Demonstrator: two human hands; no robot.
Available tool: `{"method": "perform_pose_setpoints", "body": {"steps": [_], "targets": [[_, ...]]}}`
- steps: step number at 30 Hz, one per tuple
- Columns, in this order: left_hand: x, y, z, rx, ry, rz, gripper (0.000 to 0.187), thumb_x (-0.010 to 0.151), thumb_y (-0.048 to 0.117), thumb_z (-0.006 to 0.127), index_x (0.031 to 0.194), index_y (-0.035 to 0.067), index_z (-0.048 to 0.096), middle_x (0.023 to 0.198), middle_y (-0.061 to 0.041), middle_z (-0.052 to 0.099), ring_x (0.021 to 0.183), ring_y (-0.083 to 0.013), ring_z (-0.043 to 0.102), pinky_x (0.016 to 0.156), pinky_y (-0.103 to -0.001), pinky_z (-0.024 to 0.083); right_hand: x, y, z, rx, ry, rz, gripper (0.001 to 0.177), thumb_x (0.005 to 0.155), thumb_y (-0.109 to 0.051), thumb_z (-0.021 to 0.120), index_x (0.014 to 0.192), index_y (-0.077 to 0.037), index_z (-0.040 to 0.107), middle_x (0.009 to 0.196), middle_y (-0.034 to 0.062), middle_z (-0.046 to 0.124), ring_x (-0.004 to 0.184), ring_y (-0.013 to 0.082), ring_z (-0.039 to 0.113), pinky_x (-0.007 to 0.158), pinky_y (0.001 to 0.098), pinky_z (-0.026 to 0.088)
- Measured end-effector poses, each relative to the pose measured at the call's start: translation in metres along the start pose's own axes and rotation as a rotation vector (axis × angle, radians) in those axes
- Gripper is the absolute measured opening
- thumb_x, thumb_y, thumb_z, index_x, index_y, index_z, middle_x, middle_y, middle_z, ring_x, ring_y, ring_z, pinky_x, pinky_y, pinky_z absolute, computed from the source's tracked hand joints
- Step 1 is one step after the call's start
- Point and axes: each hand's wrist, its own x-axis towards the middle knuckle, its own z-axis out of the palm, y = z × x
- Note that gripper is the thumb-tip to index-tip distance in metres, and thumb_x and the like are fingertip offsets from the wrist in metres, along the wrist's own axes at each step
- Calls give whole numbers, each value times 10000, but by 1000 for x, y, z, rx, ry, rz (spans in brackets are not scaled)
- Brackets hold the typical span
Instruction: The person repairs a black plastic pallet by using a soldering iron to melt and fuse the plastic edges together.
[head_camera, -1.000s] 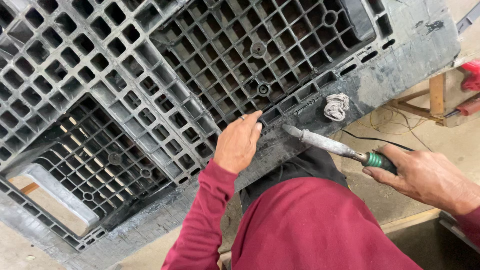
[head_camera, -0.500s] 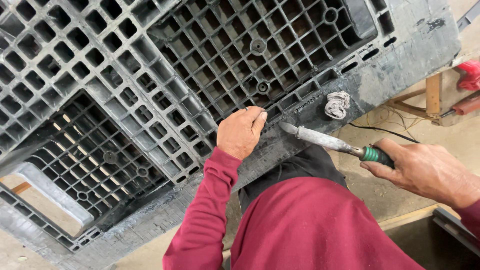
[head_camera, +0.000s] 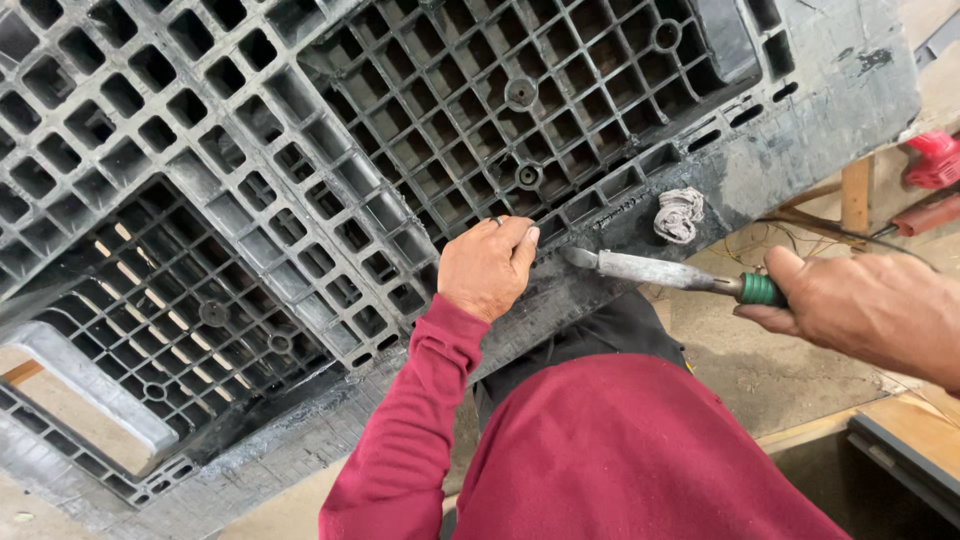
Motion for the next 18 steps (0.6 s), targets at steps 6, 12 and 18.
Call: {"method": "perform_pose_setpoints", "body": {"steps": [6,12,18], "targets": [[0,2,-2,-28,18,-17,175,999,248,620,927,118,713,782,-36,690,762,-251,684,631,-394,551,3,3,-20,49,2,20,562,953,-692,470,1009,-134,495,614,23,674,578,219,738,499,358,572],[1,1,-1,-26,24,-11,182,997,254,616,917,119,709,801,-32,700,782,-253,691,639,-401,556,6,9,-18,79,43,28,581,933,-707,495,997,-129,492,643,49,701,623,262,746,536,405,580],[0,0,0,-40,39,-11,184,991,260,621,910,119,707,811,-31,703,788,-256,691,640,-404,556,9,12,-15,77,65,7,571,929,-698,494,986,-130,485,652,44,694,635,270,747,544,420,583]]}}
